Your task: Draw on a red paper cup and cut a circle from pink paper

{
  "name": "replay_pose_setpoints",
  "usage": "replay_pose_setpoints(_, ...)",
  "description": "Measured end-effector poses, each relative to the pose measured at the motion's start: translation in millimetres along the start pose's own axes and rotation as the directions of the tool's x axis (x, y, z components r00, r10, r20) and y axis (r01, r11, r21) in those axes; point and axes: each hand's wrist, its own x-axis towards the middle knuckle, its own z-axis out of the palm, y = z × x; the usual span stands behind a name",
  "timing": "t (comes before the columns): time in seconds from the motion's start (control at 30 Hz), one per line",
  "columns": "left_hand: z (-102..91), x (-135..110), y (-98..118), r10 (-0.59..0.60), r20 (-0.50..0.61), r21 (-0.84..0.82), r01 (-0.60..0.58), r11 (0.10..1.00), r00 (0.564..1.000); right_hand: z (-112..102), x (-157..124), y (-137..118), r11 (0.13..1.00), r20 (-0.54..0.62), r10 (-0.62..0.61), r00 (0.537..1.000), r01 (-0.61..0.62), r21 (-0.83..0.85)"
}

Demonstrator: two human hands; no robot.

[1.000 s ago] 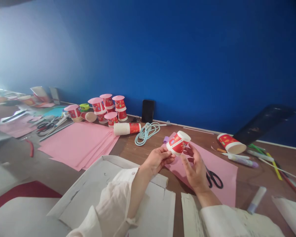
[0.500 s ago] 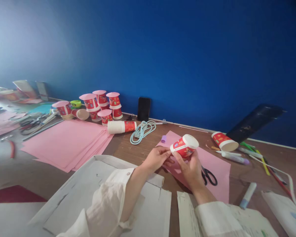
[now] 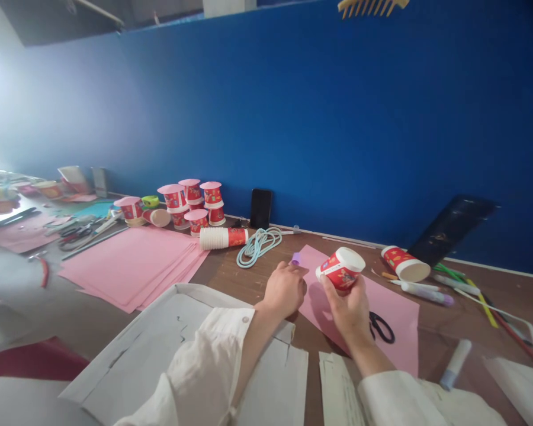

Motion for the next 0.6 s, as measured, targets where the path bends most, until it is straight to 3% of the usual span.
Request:
replay_pose_setpoints(0.13, 3.5, 1.6, -5.4, -0.052, 0.019, 0.089, 0.05, 0.995, 0.998, 1.2, -0.4, 2.8, 0.999, 0.018, -0.022, 1.0, 0.022, -0.025)
replay_pose_setpoints(0.3, -2.2, -1.0, -21.1, -0.166, -0.196, 0.08, 0.185, 0.98, 0.966, 3.0, -0.9, 9.3, 0.997, 0.053, -0.014, 0.998, 0.018, -0.073)
replay_pose_setpoints(0.37, -6.3, -2.9, -22.0, -0.149, -0.271, -0.025, 0.148, 0.989, 0.951, 3.7, -0.6, 11.9, 0.992, 0.077, 0.016, 0.997, -0.006, -0.126)
replay_pose_setpoints(0.43, -9.8, -5.7, -17.8, -0.138, -0.272, -0.186, 0.089, 0.979, 0.952, 5.2, -0.1, 13.1, 0.986, 0.1, 0.035, 0.994, -0.018, -0.167)
replay_pose_setpoints(0.6, -13.8, -11.5, 4.0, -0.269, -0.051, -0.591, 0.188, 0.784, 0.962, 13.8, -2.4, 7.6, 0.974, 0.122, -0.094, 0.988, 0.116, -0.193)
